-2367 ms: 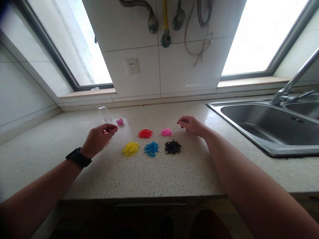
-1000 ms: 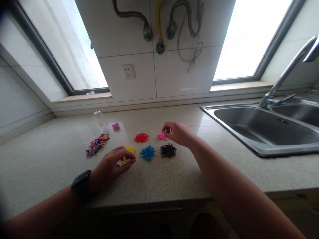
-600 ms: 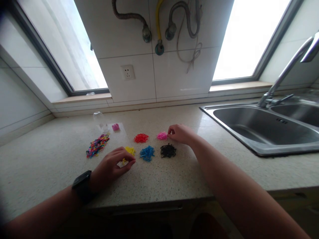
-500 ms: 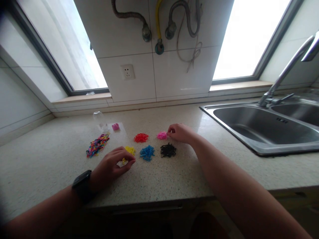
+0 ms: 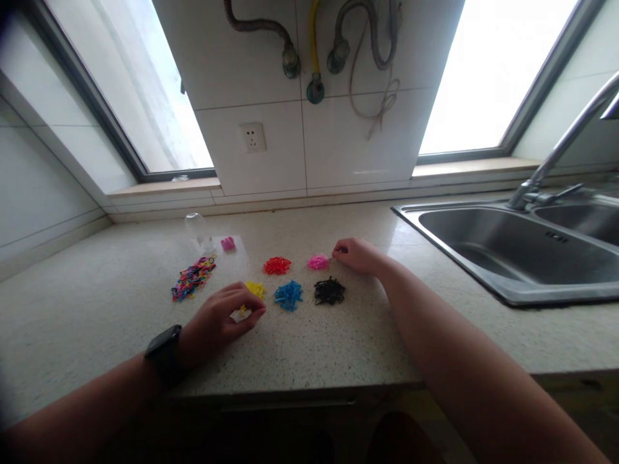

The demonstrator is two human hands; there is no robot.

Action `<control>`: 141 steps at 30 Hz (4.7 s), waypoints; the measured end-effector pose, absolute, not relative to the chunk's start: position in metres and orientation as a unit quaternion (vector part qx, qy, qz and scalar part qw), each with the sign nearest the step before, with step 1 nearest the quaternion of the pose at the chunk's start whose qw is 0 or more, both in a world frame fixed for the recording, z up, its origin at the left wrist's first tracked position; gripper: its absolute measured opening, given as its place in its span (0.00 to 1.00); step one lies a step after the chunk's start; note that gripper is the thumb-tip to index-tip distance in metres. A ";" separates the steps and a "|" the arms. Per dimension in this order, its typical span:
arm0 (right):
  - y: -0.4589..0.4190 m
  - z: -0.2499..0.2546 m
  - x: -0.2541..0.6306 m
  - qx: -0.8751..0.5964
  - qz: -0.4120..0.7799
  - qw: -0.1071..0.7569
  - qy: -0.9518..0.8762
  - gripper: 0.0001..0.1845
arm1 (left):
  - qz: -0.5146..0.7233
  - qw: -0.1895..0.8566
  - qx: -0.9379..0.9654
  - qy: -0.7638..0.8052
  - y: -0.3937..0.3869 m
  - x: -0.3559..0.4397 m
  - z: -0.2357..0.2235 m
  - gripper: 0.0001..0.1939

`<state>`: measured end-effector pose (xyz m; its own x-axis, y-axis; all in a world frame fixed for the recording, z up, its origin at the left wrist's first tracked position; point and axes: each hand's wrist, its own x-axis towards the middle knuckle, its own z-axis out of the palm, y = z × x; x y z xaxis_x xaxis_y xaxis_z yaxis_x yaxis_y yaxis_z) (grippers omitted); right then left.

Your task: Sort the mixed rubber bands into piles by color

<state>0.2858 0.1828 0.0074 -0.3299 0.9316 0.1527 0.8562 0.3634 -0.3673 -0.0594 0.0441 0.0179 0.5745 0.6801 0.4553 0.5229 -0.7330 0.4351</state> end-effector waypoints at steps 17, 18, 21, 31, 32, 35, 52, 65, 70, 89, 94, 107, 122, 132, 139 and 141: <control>0.183 0.011 0.287 -0.546 0.120 0.162 -0.813 0.15 | 0.280 -0.093 0.811 0.504 0.107 -0.139 0.032 0.14; 0.182 0.012 0.287 -0.546 0.119 0.161 -0.813 0.15 | 0.270 -0.100 0.800 0.527 0.115 -0.153 0.030 0.16; 0.180 0.014 0.286 -0.549 0.121 0.156 -0.813 0.15 | 0.232 -0.082 0.779 0.577 0.135 -0.187 0.019 0.20; 0.186 0.008 0.290 -0.529 0.130 0.164 -0.822 0.17 | 0.172 -0.060 0.761 0.623 0.146 -0.199 -0.002 0.22; 0.186 0.008 0.290 -0.528 0.132 0.165 -0.822 0.17 | 0.171 -0.057 0.760 0.624 0.147 -0.199 -0.002 0.23; 0.186 0.009 0.290 -0.528 0.138 0.165 -0.821 0.17 | 0.171 -0.047 0.762 0.623 0.149 -0.200 -0.004 0.25; 0.187 0.008 0.290 -0.531 0.129 0.159 -0.822 0.16 | 0.193 -0.045 0.758 0.621 0.146 -0.200 -0.002 0.22; 0.191 0.003 0.293 -0.523 0.146 0.168 -0.822 0.16 | 0.297 -0.093 0.757 0.574 0.145 -0.195 0.000 0.14; 0.191 0.003 0.293 -0.524 0.144 0.175 -0.821 0.15 | 0.327 -0.086 0.746 0.574 0.144 -0.194 0.000 0.12; 0.200 -0.006 0.301 -0.537 0.185 0.291 -0.769 0.17 | 0.418 0.126 0.768 0.469 0.079 -0.090 0.036 0.09; 0.204 -0.010 0.300 -0.535 0.188 0.301 -0.766 0.16 | 0.385 0.157 0.804 0.426 0.051 -0.056 0.045 0.08; 0.199 -0.009 0.300 -0.540 0.186 0.307 -0.761 0.16 | 0.233 0.002 0.935 0.268 0.056 0.041 0.052 0.06; 0.200 -0.011 0.301 -0.540 0.197 0.314 -0.756 0.15 | 0.218 -0.068 0.941 0.250 0.060 0.053 0.035 0.05; 0.201 -0.010 0.302 -0.537 0.173 0.294 -0.771 0.15 | 0.172 -0.026 0.972 0.159 -0.008 0.009 0.022 0.11; 0.198 -0.009 0.302 -0.542 0.180 0.289 -0.768 0.15 | 0.169 -0.030 0.974 0.148 -0.014 -0.005 0.010 0.08; 0.196 -0.008 0.301 -0.539 0.181 0.289 -0.770 0.15 | 0.155 -0.029 0.978 0.137 -0.012 -0.005 0.008 0.09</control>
<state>0.3010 0.1960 -0.0079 -0.2522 0.9348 0.2502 0.7255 0.3537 -0.5903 -0.0053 -0.0125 0.0080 0.9143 0.2599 0.3106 0.2776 -0.9606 -0.0134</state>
